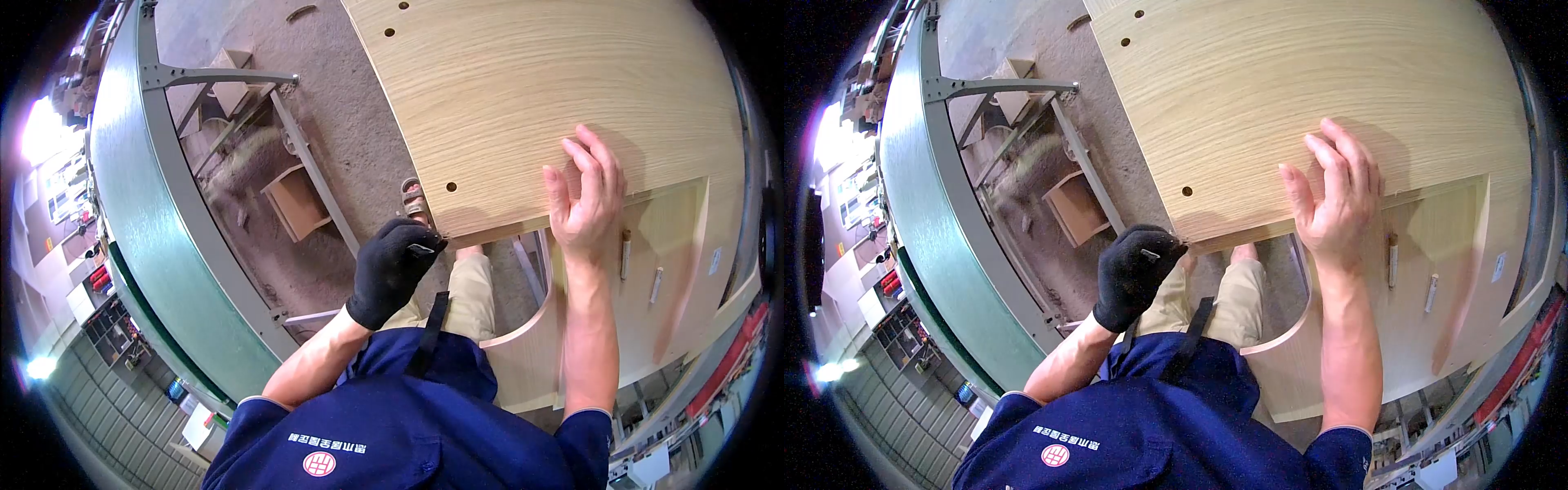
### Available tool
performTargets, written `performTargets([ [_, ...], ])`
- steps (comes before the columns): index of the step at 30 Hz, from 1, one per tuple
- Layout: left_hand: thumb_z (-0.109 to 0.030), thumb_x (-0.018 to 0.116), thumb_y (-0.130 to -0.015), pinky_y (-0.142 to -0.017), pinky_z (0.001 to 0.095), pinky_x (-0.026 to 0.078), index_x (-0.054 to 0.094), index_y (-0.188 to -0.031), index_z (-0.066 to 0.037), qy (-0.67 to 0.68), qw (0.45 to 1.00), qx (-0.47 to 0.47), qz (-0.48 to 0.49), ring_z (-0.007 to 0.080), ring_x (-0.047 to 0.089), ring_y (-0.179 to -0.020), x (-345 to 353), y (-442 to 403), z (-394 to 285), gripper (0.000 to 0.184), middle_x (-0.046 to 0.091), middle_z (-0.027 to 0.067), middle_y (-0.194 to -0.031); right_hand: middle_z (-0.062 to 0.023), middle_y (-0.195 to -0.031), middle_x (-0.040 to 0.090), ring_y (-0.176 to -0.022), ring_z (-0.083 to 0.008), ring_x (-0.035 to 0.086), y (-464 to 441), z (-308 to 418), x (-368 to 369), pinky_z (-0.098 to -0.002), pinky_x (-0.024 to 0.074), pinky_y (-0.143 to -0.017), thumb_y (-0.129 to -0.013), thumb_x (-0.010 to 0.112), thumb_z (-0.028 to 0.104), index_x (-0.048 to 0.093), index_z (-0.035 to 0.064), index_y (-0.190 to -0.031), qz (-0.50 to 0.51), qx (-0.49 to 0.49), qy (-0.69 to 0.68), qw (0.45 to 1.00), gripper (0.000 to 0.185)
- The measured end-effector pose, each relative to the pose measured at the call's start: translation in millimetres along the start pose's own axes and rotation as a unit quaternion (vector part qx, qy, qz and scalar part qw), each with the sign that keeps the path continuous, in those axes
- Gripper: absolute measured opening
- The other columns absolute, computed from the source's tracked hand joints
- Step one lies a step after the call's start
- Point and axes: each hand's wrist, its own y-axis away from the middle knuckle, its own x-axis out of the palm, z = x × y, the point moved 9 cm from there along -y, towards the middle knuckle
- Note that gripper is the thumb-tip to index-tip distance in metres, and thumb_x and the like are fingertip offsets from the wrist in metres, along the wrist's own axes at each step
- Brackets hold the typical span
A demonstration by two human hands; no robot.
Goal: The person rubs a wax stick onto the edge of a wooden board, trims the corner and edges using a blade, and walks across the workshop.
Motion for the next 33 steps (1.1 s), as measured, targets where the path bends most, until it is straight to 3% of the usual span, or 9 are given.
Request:
performTargets([
  [5, -0.002, 0.078, -0.080, -0.070, 0.0330, 0.056, 0.073, -0.093, -0.006, 0.001, 0.999, 0.029, 0.031, 0.0257, 0.071, -0.082, -0.4, -9.4, -14.4, 0.014, 0.071, 0.0127, -0.092, -0.0129, -0.125, 0.066, -0.115, -0.0302, 0.061, -1.0, 1.5, -0.4, -0.0416, 0.0458, -0.099, -0.096, 0.067, 0.037, 0.067, 0.0052, -0.113, 0.011, 0.002, -0.007, 1.000, 0.036],
  [11, -0.009, 0.075, -0.082, -0.069, 0.0393, 0.054, 0.072, -0.095, -0.007, -0.030, 0.994, 0.029, 0.101, 0.0339, 0.068, -0.080, 2.7, -20.8, -17.4, 0.013, 0.068, 0.0144, -0.091, -0.0125, -0.126, 0.066, -0.115, -0.0303, 0.061, -1.2, 1.9, 0.2, -0.0415, 0.0462, -0.098, -0.095, 0.067, 0.039, 0.067, 0.0057, -0.113, 0.017, 0.006, 0.000, 1.000, 0.037],
  [17, -0.010, 0.076, -0.084, -0.064, 0.0353, 0.052, 0.073, -0.085, -0.006, -0.082, 0.992, -0.013, 0.099, 0.0294, 0.068, -0.073, 2.6, -26.8, -24.1, 0.005, 0.068, 0.0128, -0.080, -0.0083, -0.122, 0.067, -0.111, -0.0271, 0.062, -1.9, 0.1, -0.5, -0.0398, 0.0476, -0.094, -0.092, 0.069, 0.045, 0.067, 0.0086, -0.110, -0.001, 0.006, 0.009, 1.000, 0.041],
  [20, -0.013, 0.077, -0.083, -0.063, 0.0359, 0.051, 0.073, -0.081, -0.005, -0.103, 0.989, -0.017, 0.105, 0.0310, 0.067, -0.072, 5.1, -29.4, -22.0, 0.009, 0.067, 0.0132, -0.078, -0.0107, -0.126, 0.066, -0.113, -0.0297, 0.062, -2.1, 0.6, 0.4, -0.0413, 0.0476, -0.095, -0.094, 0.068, 0.039, 0.067, 0.0067, -0.113, 0.018, 0.020, -0.001, 1.000, 0.037],
  [23, -0.014, 0.079, -0.081, -0.063, 0.0360, 0.051, 0.072, -0.090, -0.006, -0.051, 0.996, -0.016, 0.069, 0.0277, 0.067, -0.070, 5.6, -24.5, -20.9, 0.014, 0.066, 0.0132, -0.078, -0.0077, -0.124, 0.066, -0.110, -0.0272, 0.062, -2.1, -0.3, 0.2, -0.0398, 0.0479, -0.092, -0.093, 0.068, 0.044, 0.067, 0.0088, -0.110, 0.009, 0.022, 0.002, 1.000, 0.040],
  [26, -0.014, 0.080, -0.083, -0.062, 0.0319, 0.051, 0.069, -0.101, -0.005, 0.029, 0.998, -0.056, 0.015, 0.0173, 0.065, -0.069, 3.7, -15.9, -12.2, 0.023, 0.069, 0.0101, -0.081, -0.0078, -0.125, 0.066, -0.110, -0.0275, 0.062, -2.1, 1.5, -1.3, -0.0396, 0.0480, -0.092, -0.093, 0.068, 0.043, 0.066, 0.0088, -0.111, 0.016, 0.011, 0.008, 1.000, 0.039],
  [29, -0.013, 0.080, -0.085, -0.060, 0.0264, 0.051, 0.066, -0.106, -0.003, 0.096, 0.980, -0.174, 0.004, 0.0085, 0.062, -0.072, -3.0, -1.1, 8.5, 0.027, 0.071, 0.0069, -0.087, -0.0082, -0.124, 0.066, -0.109, -0.0275, 0.062, -3.5, 3.0, -3.5, -0.0394, 0.0481, -0.092, -0.093, 0.069, 0.043, 0.065, 0.0087, -0.111, 0.009, 0.003, 0.005, 1.000, 0.039],
  [33, -0.013, 0.077, -0.089, -0.058, 0.0232, 0.049, 0.066, -0.104, -0.001, 0.152, 0.968, -0.199, 0.005, 0.0064, 0.060, -0.069, -2.1, 7.8, 18.7, 0.023, 0.070, 0.0040, -0.088, -0.0089, -0.123, 0.067, -0.109, -0.0277, 0.063, -0.7, 0.2, -0.6, -0.0394, 0.0480, -0.092, -0.093, 0.069, 0.042, 0.066, 0.0083, -0.110, -0.007, 0.000, -0.007, 1.000, 0.038],
])
